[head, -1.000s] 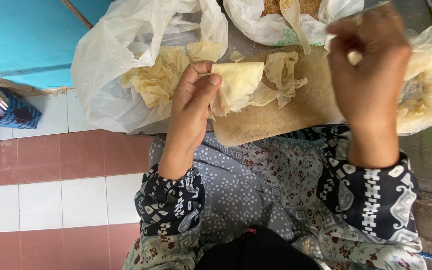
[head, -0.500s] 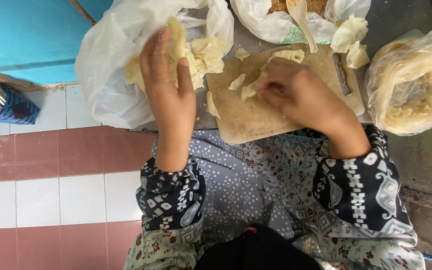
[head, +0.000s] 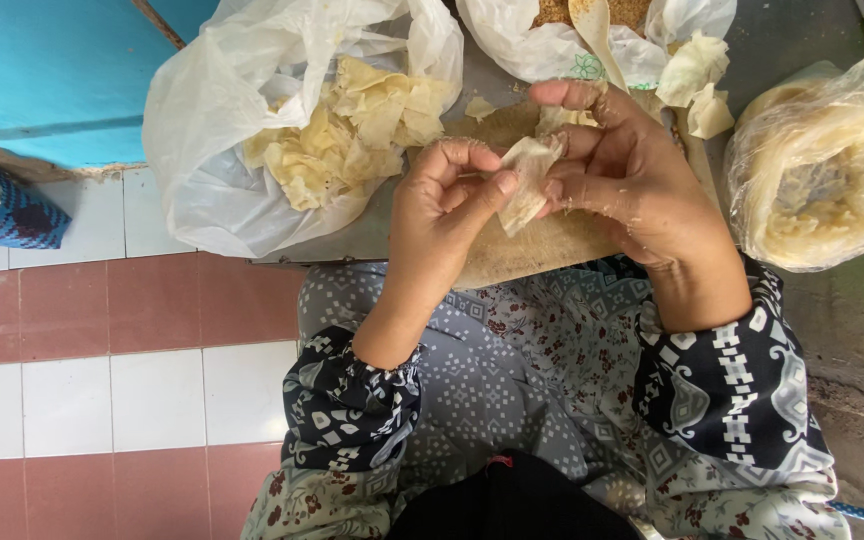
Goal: The person sits at a low table and fills thin pastry wrappers with a brown filling, pinching the wrappers closed and placing the filled pieces on the cutting board. They take wrappers from a plastic bag, scoop filling with a spoon, and near the end use a knife to cut pieces of dough on the board.
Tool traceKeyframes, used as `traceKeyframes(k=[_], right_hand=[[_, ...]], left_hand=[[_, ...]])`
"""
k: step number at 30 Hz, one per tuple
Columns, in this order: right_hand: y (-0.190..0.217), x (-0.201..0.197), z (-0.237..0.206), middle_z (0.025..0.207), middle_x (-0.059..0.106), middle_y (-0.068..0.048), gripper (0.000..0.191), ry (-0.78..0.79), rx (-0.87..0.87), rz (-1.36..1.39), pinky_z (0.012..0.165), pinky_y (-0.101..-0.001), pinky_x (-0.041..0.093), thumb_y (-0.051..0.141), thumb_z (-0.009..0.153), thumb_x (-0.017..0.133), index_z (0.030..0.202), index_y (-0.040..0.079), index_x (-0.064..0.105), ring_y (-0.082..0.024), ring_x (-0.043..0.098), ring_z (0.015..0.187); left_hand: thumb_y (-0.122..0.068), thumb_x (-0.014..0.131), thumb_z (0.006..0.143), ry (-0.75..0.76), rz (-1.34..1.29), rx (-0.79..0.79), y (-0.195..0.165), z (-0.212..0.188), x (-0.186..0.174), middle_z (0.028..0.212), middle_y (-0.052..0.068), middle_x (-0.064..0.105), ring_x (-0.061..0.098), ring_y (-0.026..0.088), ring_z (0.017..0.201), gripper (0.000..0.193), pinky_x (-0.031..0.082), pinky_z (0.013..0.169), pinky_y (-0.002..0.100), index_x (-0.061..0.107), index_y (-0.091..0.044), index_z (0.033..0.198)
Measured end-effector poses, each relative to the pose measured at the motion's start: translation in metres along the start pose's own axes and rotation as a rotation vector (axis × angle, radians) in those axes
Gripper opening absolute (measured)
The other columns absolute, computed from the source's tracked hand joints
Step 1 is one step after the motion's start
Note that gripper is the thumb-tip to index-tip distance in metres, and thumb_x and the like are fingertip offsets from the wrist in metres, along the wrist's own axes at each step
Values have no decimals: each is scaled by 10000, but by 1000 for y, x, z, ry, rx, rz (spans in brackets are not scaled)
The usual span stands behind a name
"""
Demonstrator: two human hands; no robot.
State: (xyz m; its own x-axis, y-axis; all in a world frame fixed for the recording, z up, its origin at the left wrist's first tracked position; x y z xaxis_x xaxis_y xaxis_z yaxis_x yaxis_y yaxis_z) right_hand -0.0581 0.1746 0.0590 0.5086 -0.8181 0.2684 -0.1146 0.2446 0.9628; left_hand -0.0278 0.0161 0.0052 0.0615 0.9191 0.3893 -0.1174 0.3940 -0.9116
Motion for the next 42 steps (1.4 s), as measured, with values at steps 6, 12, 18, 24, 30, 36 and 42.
traceKeyframes(k=[6, 12, 18, 24, 30, 36, 42], right_hand=[[-18, -17, 0, 895, 688, -105, 314, -145, 56, -133, 693, -299, 619, -36, 943, 742, 1246, -55, 665, -130, 695, 779], [-9, -30, -10, 987, 742, -112, 129, -255, -54, -207, 661, -288, 582, -5, 991, 719, 1112, -46, 710, -145, 697, 765], [7, 33, -21, 1048, 688, -144, 102, -316, -480, -1433, 725, -322, 590, -38, 989, 705, 1088, -14, 696, -215, 704, 852], [5, 80, -17, 945, 659, -147, 211, -96, -392, -1543, 696, -423, 556, 115, 835, 754, 997, 9, 669, -331, 678, 864], [17, 64, -16, 970, 658, -133, 171, -77, -130, -1128, 599, -326, 510, 26, 897, 717, 1058, -30, 702, -204, 637, 674], [13, 51, -6, 889, 631, -68, 171, -130, -92, -1008, 577, -280, 463, -7, 891, 714, 1058, 1, 747, -127, 561, 637], [8, 43, -12, 837, 637, -69, 108, -174, -87, -967, 565, -274, 468, 46, 925, 761, 1020, 1, 737, -108, 562, 632]], left_hand=[[1, 728, 972, 52, -72, -7, -4, 3, -1, 1132, 91, 693, 681, 132, 1036, 315, 598, 952, 289, 603, -1, 1261], [-47, 675, 1020, -44, 119, 125, -24, 10, -11, 1117, 64, 733, 714, 116, 967, 262, 610, 846, 272, 614, -28, 1274], [-136, 725, 982, -278, 1032, 144, -72, -2, -57, 947, 67, 730, 685, 161, 761, 145, 566, 704, 307, 678, -64, 1099], [-238, 803, 845, -161, 1284, 159, -71, -19, -47, 870, 99, 683, 674, 288, 797, 259, 523, 706, 406, 666, -50, 957], [-106, 723, 969, -80, 1102, 144, -63, -10, -53, 927, 96, 715, 694, 234, 805, 84, 550, 751, 348, 704, -27, 990], [-126, 649, 1034, 43, 302, -169, -37, -11, -49, 948, 46, 745, 727, 78, 872, 200, 611, 790, 231, 703, 38, 1134], [-125, 675, 1007, 34, 155, -217, -28, -8, -42, 964, 30, 726, 728, 81, 853, 199, 606, 775, 222, 686, 22, 1139]])
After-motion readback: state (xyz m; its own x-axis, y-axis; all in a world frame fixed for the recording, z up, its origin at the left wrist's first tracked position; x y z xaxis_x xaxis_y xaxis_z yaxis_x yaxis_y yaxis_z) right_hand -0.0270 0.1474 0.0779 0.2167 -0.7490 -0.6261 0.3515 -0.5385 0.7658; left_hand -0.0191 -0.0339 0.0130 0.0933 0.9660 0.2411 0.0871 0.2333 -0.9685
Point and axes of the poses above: each hand's wrist, its own z-axis towards the middle knuckle, its own x-axis out of the palm, y = z × x, the point moved 7 cm from there along z, towards the middle knuckle
